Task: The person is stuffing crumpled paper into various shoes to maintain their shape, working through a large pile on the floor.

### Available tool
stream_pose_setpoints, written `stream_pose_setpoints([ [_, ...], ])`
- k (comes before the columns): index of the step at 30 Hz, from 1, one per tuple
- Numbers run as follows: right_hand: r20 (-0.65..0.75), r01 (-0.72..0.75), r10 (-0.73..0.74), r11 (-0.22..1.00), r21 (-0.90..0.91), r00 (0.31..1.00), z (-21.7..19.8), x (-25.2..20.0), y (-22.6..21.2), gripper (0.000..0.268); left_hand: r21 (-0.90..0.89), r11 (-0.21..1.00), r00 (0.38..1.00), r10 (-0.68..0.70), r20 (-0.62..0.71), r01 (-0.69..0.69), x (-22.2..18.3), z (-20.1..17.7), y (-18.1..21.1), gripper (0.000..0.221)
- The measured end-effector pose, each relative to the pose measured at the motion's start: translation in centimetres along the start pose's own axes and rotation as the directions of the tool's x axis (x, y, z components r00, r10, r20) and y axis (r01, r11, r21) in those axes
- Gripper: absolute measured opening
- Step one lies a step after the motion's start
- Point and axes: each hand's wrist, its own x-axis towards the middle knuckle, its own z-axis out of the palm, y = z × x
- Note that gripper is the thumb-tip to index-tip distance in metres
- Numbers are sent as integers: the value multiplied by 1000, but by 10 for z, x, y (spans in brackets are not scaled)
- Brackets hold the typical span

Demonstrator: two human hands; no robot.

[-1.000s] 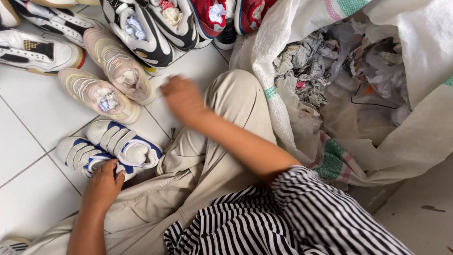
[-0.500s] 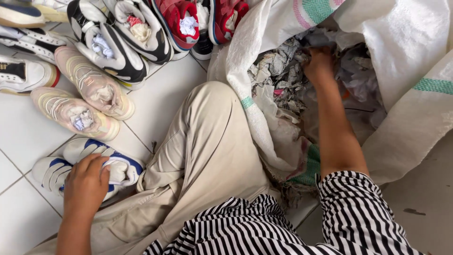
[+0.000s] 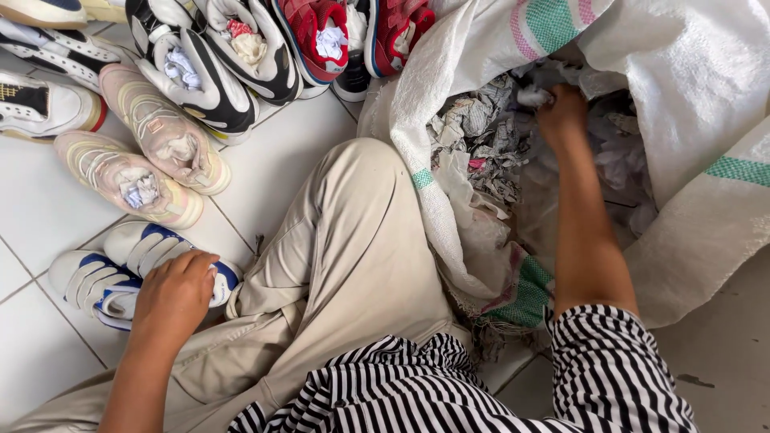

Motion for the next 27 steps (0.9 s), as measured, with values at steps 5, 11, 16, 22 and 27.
stream_pose_setpoints([
  [5,197,-23,135,875,-483,971,7,-16,-67,73,-40,998,999,-45,21,46,-16,-2,-3,23],
  [11,142,-76,221,753,-654,965,21,19,-50,48,-25,993,990,-114,78,116,-34,-1,-16,26],
  [16,64,129,-130,991,29,989,-25,-23,-34,35,-6,993,993,-117,23,117,-40,3,-24,24],
  [22,118,280,-423,759,588,898,-56,-129,-108,11,3,999,996,-40,-76,40,-32,-16,-21,24],
  [27,44,540,-748,518,663,662,70,-196,-216,32,15,980,980,-197,28,196,-44,-40,-23,25],
])
